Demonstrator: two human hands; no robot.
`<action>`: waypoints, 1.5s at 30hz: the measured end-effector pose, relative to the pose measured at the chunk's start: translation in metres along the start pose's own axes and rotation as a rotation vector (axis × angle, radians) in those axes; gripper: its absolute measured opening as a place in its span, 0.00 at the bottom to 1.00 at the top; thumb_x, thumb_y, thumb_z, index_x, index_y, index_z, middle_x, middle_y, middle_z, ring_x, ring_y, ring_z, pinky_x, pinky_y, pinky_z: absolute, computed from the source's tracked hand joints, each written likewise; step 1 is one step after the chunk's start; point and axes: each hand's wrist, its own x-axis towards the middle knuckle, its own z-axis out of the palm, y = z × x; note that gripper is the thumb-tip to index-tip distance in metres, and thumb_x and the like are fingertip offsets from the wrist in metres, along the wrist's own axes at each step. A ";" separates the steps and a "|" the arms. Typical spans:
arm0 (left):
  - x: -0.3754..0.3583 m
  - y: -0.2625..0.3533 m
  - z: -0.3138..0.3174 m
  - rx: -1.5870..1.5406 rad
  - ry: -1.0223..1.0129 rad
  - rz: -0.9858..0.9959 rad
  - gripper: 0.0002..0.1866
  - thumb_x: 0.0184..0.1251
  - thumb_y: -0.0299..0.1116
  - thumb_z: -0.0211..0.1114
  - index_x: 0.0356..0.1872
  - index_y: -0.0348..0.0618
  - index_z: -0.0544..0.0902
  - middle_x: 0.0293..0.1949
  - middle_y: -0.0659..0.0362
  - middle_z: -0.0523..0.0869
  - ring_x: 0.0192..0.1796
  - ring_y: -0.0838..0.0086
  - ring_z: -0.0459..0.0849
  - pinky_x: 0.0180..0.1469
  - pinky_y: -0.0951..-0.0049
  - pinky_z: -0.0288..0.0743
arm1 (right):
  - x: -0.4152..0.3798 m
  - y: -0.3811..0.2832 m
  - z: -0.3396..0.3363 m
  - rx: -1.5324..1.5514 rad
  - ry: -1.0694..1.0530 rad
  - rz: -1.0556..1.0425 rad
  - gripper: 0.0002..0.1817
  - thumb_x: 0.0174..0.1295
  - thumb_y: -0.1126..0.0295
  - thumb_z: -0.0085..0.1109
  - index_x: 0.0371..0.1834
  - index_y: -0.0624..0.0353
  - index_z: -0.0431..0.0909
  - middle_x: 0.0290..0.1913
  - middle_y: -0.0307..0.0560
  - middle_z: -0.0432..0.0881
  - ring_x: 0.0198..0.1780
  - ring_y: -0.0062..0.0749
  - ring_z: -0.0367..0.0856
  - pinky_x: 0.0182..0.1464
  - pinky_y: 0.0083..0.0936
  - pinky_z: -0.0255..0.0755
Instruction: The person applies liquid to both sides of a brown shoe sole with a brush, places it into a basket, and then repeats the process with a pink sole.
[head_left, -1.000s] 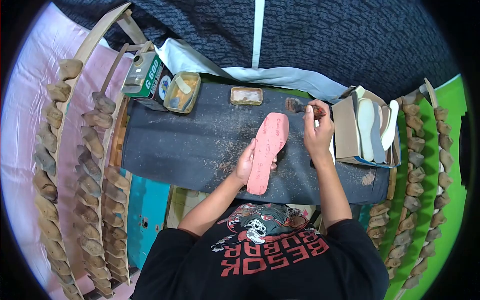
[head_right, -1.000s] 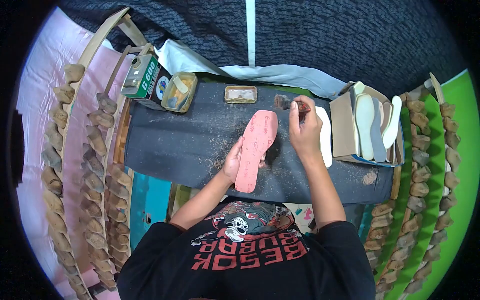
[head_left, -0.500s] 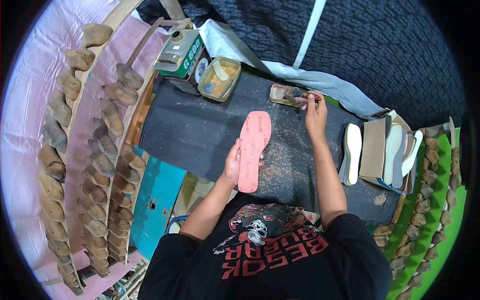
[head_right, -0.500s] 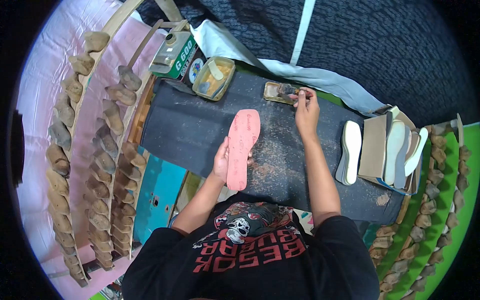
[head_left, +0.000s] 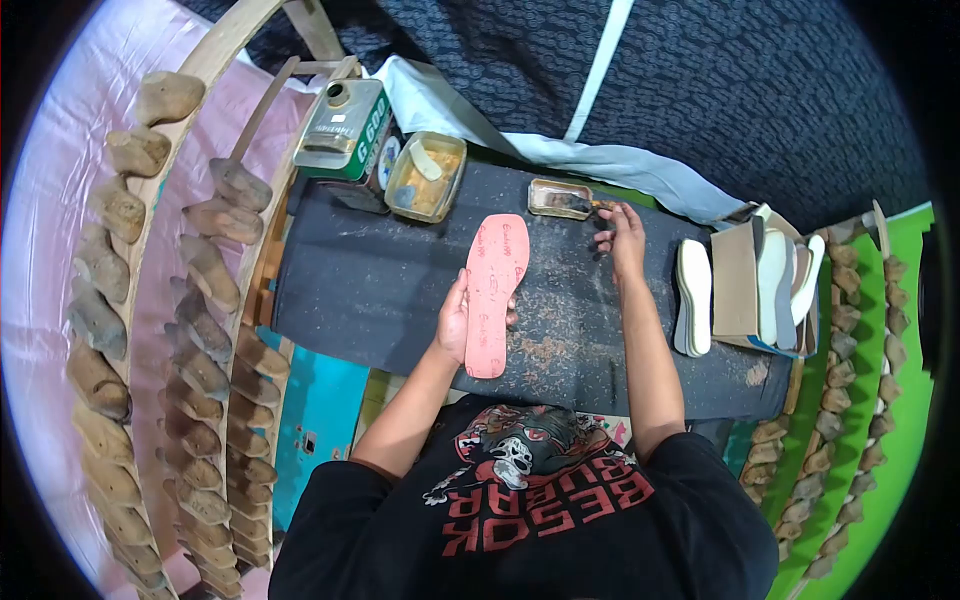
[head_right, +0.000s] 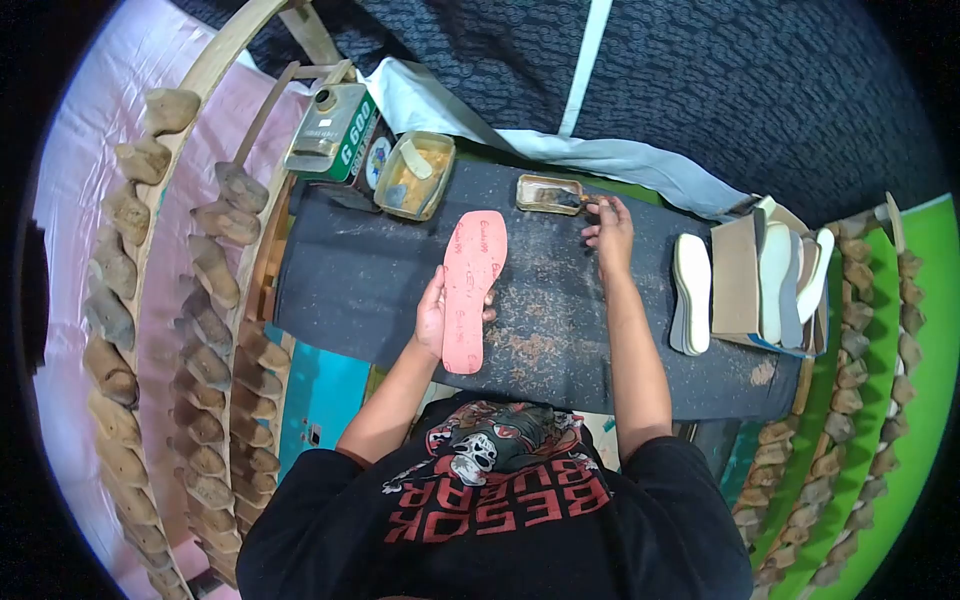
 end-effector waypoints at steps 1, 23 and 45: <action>0.004 -0.001 0.003 0.006 0.000 -0.008 0.30 0.82 0.58 0.43 0.67 0.47 0.76 0.52 0.55 0.85 0.45 0.65 0.81 0.45 0.62 0.76 | -0.004 -0.001 -0.002 -0.013 0.022 -0.030 0.30 0.77 0.59 0.54 0.74 0.63 0.60 0.49 0.50 0.87 0.25 0.22 0.80 0.24 0.17 0.72; 0.050 -0.111 0.025 0.287 -0.250 -0.835 0.37 0.79 0.66 0.43 0.65 0.41 0.76 0.47 0.48 0.88 0.42 0.59 0.89 0.42 0.58 0.85 | -0.155 -0.049 -0.119 0.218 -0.437 0.140 0.45 0.73 0.28 0.34 0.59 0.65 0.77 0.54 0.57 0.85 0.57 0.40 0.85 0.62 0.38 0.78; 0.011 -0.173 0.028 0.562 0.740 -0.013 0.32 0.83 0.59 0.35 0.60 0.43 0.75 0.45 0.54 0.86 0.31 0.68 0.83 0.35 0.69 0.78 | -0.075 -0.001 -0.188 -0.057 -0.610 0.309 0.29 0.80 0.45 0.41 0.61 0.62 0.77 0.53 0.51 0.83 0.52 0.31 0.84 0.55 0.30 0.80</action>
